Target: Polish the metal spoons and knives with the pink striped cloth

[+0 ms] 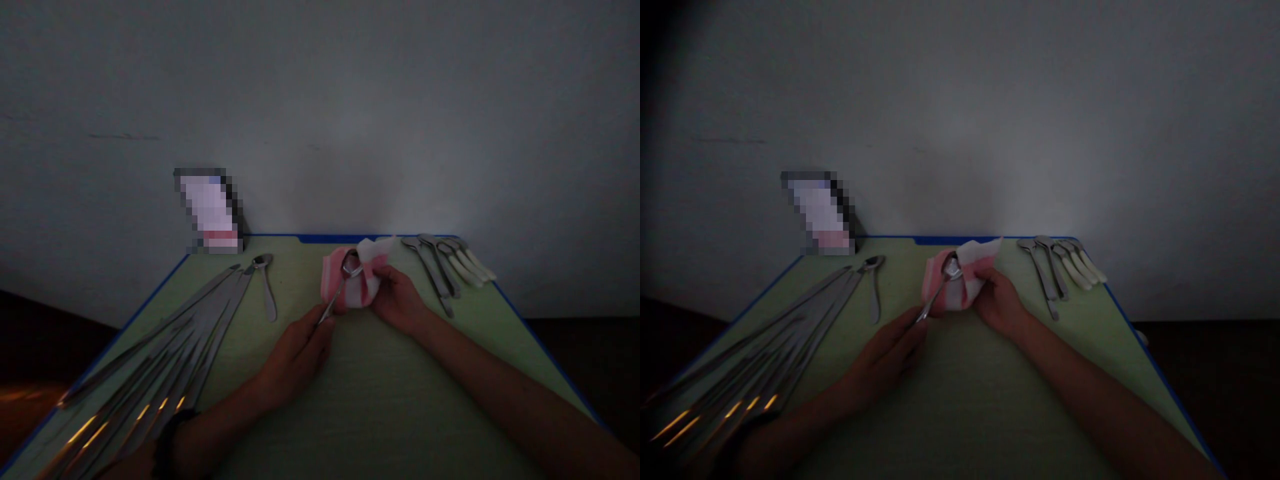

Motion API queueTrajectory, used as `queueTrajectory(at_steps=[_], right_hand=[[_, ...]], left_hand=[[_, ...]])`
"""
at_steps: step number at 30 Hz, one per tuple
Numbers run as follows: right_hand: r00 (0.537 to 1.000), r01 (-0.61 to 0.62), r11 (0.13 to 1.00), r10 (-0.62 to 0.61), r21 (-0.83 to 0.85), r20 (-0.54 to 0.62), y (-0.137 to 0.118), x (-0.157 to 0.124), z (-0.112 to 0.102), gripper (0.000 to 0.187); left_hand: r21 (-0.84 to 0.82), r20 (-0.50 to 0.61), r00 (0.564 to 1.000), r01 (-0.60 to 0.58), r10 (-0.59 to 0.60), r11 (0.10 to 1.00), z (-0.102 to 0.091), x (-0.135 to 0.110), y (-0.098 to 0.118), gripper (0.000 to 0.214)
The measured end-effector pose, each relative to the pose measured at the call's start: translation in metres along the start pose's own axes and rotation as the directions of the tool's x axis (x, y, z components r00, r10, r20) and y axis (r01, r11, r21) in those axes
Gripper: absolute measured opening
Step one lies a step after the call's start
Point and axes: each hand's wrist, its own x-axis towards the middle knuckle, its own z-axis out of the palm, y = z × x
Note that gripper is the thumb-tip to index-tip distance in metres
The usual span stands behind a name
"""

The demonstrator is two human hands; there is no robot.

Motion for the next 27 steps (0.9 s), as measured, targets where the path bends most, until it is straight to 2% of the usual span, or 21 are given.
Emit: queueTrajectory(at_steps=[4,9,15,20,27], right_hand=[[0.999,0.039,0.999,-0.039,-0.004,0.004,0.004,0.004,-0.006,0.023],[0.999,-0.042,0.999,0.042,0.027,0.011,0.001,0.002,-0.003,0.023],[0.991,-0.083,0.994,0.074,0.077,0.11,-0.007,-0.009,0.008,0.027],[0.975,-0.124,0.991,0.112,0.049,0.194,-0.006,-0.007,0.002,0.031],[0.983,-0.048,0.998,0.041,0.035,0.179,-0.006,-0.008,0.005,0.03]], left_hand=[[0.018,0.01,1.0,0.001,-0.001,1.0,0.0,0.0,-0.003,0.032],[0.094,0.046,0.999,-0.029,0.025,0.995,-0.001,-0.001,-0.001,0.033],[0.176,0.054,0.998,-0.04,0.031,0.984,0.0,-0.002,0.001,0.035],[0.188,0.05,0.998,-0.042,0.033,0.981,-0.001,-0.002,0.001,0.036],[0.173,0.061,0.997,-0.064,0.054,0.983,-0.002,-0.003,0.003,0.036]])
